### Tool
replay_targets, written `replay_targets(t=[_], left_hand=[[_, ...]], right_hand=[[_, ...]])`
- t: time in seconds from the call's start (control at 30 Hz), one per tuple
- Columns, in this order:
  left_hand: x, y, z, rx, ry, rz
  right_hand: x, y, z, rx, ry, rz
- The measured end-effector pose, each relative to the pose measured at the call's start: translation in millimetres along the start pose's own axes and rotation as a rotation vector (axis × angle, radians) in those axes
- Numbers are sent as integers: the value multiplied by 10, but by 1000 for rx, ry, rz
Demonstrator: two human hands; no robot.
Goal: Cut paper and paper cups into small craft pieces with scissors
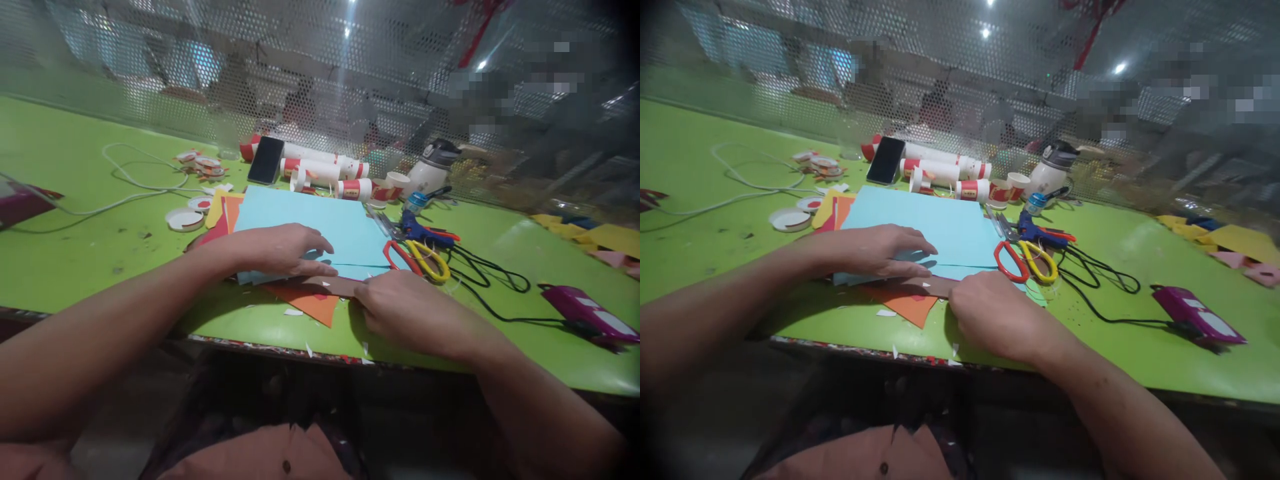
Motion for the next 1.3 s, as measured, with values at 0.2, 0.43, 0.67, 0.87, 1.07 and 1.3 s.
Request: replay_targets(t=[0.2,0.43,0.67,0.87,1.07,1.3], left_hand=[[5,-18,4,15,11,13],[10,-34,-3,9,26,13],[8,-29,5,24,-29,38],[-8,-18,21,24,-31,45],[2,-71,-7,105,49,102],[-4,-239,-12,54,107,150]], right_hand=[[-62,91,162,-241,-94,-148],[-76,288,202,-450,-159,-438],[-80,393,159,-524,-240,-864],[22,507,64,-513,-278,-1266],[95,580,78,-478,-187,-1300],[439,511,922,-284,-254,-1222]])
Point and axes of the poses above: each hand's wrist, its own z-axis away from the middle knuckle, its own x-axis out of the palm, y = z × x, the point moved 5 cm from there along -z, towards the middle knuckle, and after that the axes turned 13 degrees about -y, right-handed, at the moved point
